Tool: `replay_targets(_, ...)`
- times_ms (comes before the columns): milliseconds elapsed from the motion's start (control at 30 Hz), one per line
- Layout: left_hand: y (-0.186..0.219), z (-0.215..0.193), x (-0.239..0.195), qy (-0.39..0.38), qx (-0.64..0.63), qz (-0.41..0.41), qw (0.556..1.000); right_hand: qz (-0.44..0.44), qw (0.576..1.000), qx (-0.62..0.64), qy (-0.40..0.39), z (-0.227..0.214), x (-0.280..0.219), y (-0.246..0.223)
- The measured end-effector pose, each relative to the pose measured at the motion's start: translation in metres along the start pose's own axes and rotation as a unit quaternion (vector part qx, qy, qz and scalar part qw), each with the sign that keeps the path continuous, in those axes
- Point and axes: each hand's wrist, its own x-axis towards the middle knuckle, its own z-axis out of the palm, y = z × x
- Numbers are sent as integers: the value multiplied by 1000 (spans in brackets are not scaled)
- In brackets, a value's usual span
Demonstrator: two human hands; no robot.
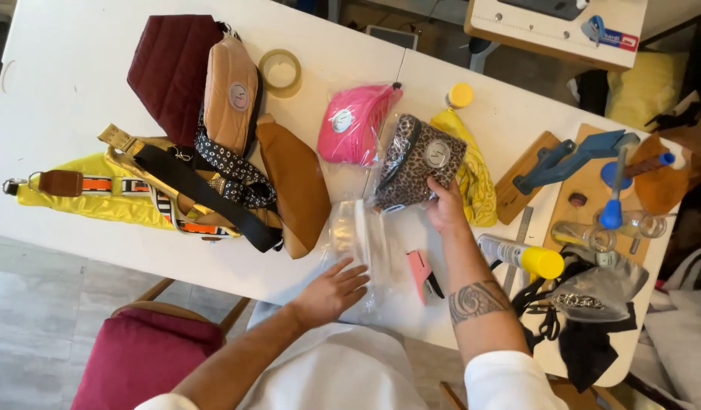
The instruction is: The person places a leopard-print fanny pack into a clear plastic bag and seals it with a pink stapler. Then the person picks up a maroon fanny pack, adjusts its strap, and places it into another clear plastic bag.
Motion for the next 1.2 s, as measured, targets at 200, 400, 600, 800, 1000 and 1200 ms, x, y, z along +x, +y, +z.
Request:
replay_targets(200, 20, -24, -83, -127, -56, -159, 977, -342, 788, -483, 170, 6, 40, 21)
replay_targets(400, 35, -20, -144, -167, -38, -256, 951, -277, 543, -790, -65, 55, 21, 44)
replay_targets(600, 60, -7, -185, -179, -53, -427, 885, -496, 566, -610, -249, 34, -85, 99)
replay_targets(800, 72, 17, -221, -7, -13, -587, 810, -305, 620, -599, -406, -59, -231, 150)
replay_targets(1000, -19, -98, -113, 135, -6, -710, 691, -158, 617, -691, -341, -91, -228, 93)
replay_targets(1200, -84, -117, -13, -180, 39, -422, 888, -184, 579, -750, -260, -63, -208, 75)
